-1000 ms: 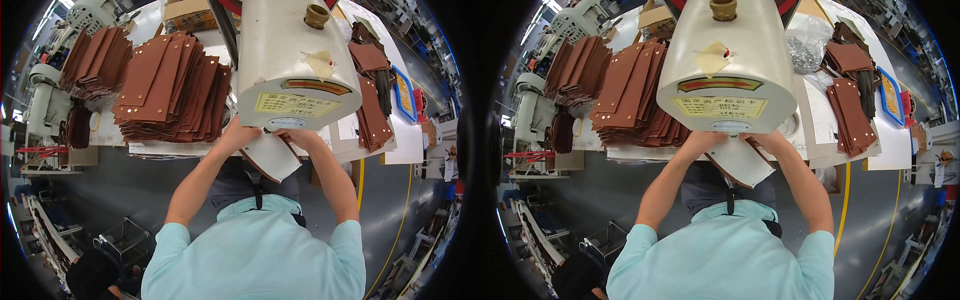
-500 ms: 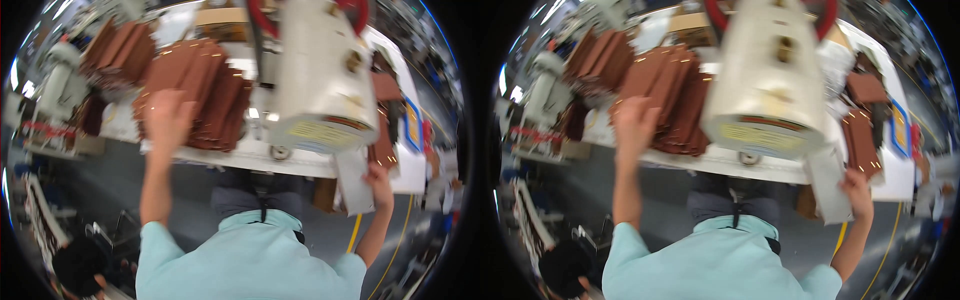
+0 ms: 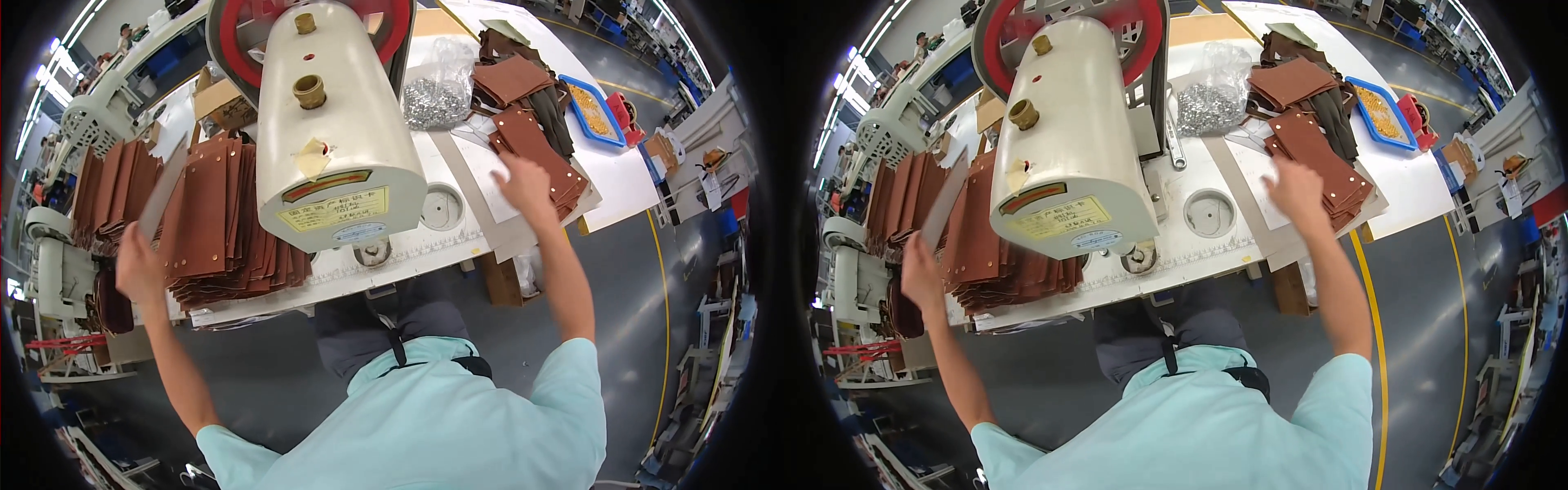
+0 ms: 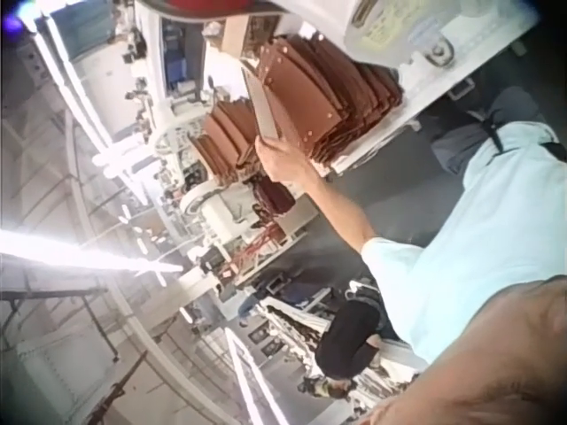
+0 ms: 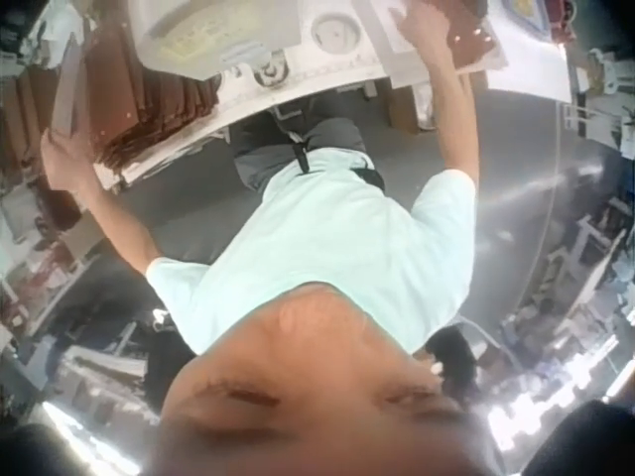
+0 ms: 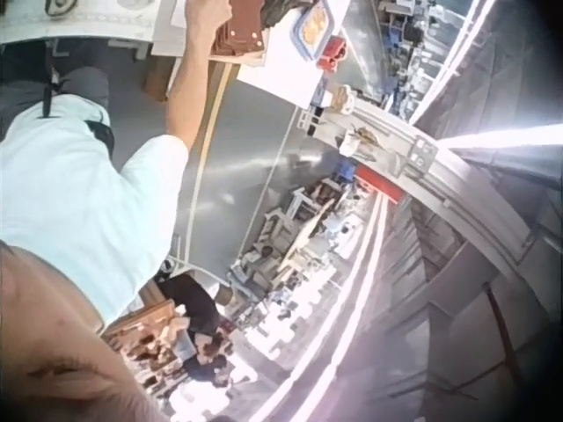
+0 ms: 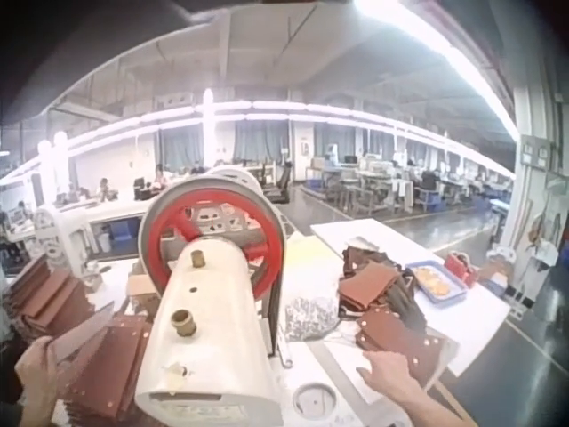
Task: Attaching metal rivets to leather pieces using a manual press machine.
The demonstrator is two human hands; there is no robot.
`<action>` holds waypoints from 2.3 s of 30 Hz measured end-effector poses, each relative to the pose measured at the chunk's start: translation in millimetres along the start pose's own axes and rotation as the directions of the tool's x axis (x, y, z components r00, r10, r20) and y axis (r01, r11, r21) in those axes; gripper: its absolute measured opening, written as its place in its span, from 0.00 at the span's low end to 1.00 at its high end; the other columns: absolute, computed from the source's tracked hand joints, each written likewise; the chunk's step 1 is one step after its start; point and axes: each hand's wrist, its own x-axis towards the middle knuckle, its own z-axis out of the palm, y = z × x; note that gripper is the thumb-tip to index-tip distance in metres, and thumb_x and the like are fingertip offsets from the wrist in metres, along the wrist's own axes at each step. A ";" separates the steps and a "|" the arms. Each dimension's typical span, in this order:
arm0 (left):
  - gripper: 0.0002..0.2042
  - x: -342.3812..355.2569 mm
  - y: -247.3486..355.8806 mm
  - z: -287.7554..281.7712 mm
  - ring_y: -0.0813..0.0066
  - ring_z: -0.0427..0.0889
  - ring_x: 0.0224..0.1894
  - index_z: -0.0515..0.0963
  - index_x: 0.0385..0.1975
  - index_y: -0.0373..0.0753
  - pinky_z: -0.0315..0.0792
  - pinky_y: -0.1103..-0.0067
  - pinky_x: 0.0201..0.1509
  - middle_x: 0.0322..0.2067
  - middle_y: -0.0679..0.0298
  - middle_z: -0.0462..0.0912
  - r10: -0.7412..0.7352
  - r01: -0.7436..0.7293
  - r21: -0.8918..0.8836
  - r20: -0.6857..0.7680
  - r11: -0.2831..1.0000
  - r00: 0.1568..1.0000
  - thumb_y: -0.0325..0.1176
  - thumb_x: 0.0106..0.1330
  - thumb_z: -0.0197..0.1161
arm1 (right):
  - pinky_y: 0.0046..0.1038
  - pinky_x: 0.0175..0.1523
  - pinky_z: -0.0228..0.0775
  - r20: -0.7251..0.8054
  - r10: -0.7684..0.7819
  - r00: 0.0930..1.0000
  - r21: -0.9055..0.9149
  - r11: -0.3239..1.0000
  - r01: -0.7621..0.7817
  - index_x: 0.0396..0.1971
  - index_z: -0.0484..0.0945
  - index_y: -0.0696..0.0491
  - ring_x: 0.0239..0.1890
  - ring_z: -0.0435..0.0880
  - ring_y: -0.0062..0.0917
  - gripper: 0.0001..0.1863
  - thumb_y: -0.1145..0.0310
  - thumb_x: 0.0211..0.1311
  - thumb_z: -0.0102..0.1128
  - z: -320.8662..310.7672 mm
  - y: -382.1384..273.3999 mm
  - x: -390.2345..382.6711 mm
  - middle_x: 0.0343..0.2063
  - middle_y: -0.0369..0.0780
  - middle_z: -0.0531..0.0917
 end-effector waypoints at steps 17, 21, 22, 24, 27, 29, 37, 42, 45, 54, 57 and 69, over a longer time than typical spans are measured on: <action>0.17 -70.5 168.8 -133.2 0.70 0.83 0.24 0.81 0.39 0.37 0.76 0.80 0.29 0.28 0.64 0.86 0.601 -0.141 -0.912 0.132 0.385 0.788 0.34 0.50 0.75 | 0.31 0.40 0.80 -0.181 -0.755 0.631 0.855 0.196 0.480 0.51 0.79 0.57 0.35 0.87 0.35 0.25 0.74 0.48 0.69 -65.1 -199.5 -153.2 0.39 0.45 0.86; 0.16 -116.8 192.5 -88.9 0.71 0.84 0.28 0.79 0.45 0.33 0.77 0.79 0.33 0.30 0.57 0.86 0.441 0.484 -0.823 0.568 0.297 0.695 0.31 0.60 0.70 | 0.24 0.40 0.76 0.114 -0.512 0.851 0.942 0.327 0.070 0.52 0.77 0.59 0.33 0.85 0.22 0.20 0.79 0.58 0.63 -5.8 -156.0 -158.3 0.35 0.42 0.86; 0.16 -131.4 199.7 -72.6 0.71 0.84 0.28 0.79 0.45 0.33 0.77 0.79 0.33 0.30 0.57 0.86 0.436 0.487 -0.820 0.573 0.301 0.694 0.31 0.60 0.70 | 0.21 0.39 0.75 0.217 -0.456 0.863 0.967 0.224 -0.125 0.50 0.77 0.60 0.33 0.82 0.19 0.18 0.80 0.58 0.63 8.4 -147.6 -157.8 0.34 0.39 0.85; 0.15 -155.6 216.1 -39.4 0.78 0.84 0.30 0.79 0.45 0.27 0.78 0.81 0.34 0.30 0.58 0.85 0.463 0.927 -0.372 0.816 -0.038 0.347 0.29 0.62 0.68 | 0.17 0.41 0.72 0.375 -0.377 0.847 0.925 0.090 -0.370 0.46 0.77 0.62 0.34 0.80 0.15 0.13 0.80 0.60 0.62 24.9 -137.2 -154.5 0.34 0.36 0.83; 0.15 -166.6 236.3 -8.3 0.81 0.83 0.31 0.78 0.43 0.23 0.79 0.83 0.34 0.30 0.61 0.84 0.416 0.963 -0.268 0.873 -0.023 0.253 0.29 0.62 0.69 | 0.16 0.39 0.71 0.525 -0.246 0.815 0.849 0.075 -0.523 0.44 0.77 0.61 0.33 0.79 0.14 0.11 0.76 0.63 0.61 28.5 -144.0 -142.2 0.33 0.35 0.83; 0.16 -157.3 243.3 -0.9 0.81 0.83 0.30 0.77 0.45 0.23 0.80 0.84 0.33 0.29 0.61 0.84 0.413 0.964 -0.265 0.878 -0.007 0.244 0.28 0.62 0.68 | 0.17 0.38 0.72 0.539 -0.236 0.808 0.839 0.229 -0.493 0.43 0.78 0.61 0.33 0.80 0.13 0.10 0.71 0.66 0.60 39.4 -139.1 -130.9 0.33 0.35 0.84; 0.11 -150.9 260.5 42.8 0.79 0.83 0.28 0.77 0.41 0.25 0.77 0.80 0.30 0.24 0.60 0.84 0.346 0.873 -0.486 0.812 -0.044 0.469 0.24 0.61 0.65 | 0.19 0.39 0.72 0.587 -0.153 0.795 0.781 -0.148 -0.606 0.40 0.80 0.58 0.32 0.80 0.14 0.08 0.69 0.67 0.58 71.5 -134.3 -110.3 0.32 0.34 0.83; 0.06 -147.1 266.0 43.9 0.78 0.83 0.27 0.80 0.34 0.27 0.77 0.80 0.30 0.25 0.60 0.84 0.268 0.811 -0.570 0.808 0.133 0.525 0.24 0.60 0.64 | 0.19 0.40 0.72 0.627 -0.123 0.770 0.753 -0.160 -0.638 0.40 0.80 0.59 0.33 0.80 0.15 0.09 0.69 0.67 0.59 73.4 -133.4 -108.7 0.33 0.35 0.84; 0.08 -137.9 264.8 37.1 0.78 0.82 0.27 0.79 0.36 0.27 0.77 0.80 0.29 0.26 0.59 0.84 0.261 0.860 -0.506 0.840 0.062 0.476 0.22 0.59 0.65 | 0.20 0.41 0.72 0.637 -0.142 0.758 0.743 -0.149 -0.652 0.40 0.80 0.60 0.34 0.80 0.16 0.10 0.69 0.67 0.58 75.7 -131.8 -107.0 0.34 0.35 0.84; 0.13 -137.7 263.0 37.9 0.76 0.83 0.35 0.76 0.46 0.30 0.82 0.81 0.32 0.37 0.60 0.82 0.314 0.858 -0.504 0.835 0.102 0.453 0.19 0.60 0.63 | 0.18 0.36 0.72 0.654 -0.112 0.748 0.746 -0.065 -0.663 0.39 0.81 0.60 0.31 0.80 0.15 0.10 0.69 0.66 0.59 82.5 -127.3 -107.2 0.32 0.35 0.84; 0.13 -134.9 262.5 33.5 0.77 0.83 0.35 0.76 0.46 0.30 0.82 0.81 0.33 0.37 0.61 0.82 0.293 0.867 -0.488 0.847 0.097 0.444 0.18 0.60 0.63 | 0.16 0.31 0.70 0.651 -0.117 0.750 0.748 -0.066 -0.660 0.38 0.81 0.59 0.27 0.79 0.13 0.09 0.69 0.66 0.59 76.8 -129.2 -107.2 0.30 0.34 0.84; 0.07 -119.3 246.6 24.2 0.78 0.80 0.26 0.78 0.35 0.27 0.75 0.80 0.29 0.26 0.62 0.81 0.353 0.964 -0.249 0.898 -0.089 0.264 0.23 0.60 0.62 | 0.22 0.31 0.73 0.645 -0.128 0.753 0.750 -0.080 -0.656 0.42 0.80 0.61 0.29 0.81 0.19 0.10 0.75 0.62 0.57 64.2 -146.7 -89.6 0.33 0.39 0.83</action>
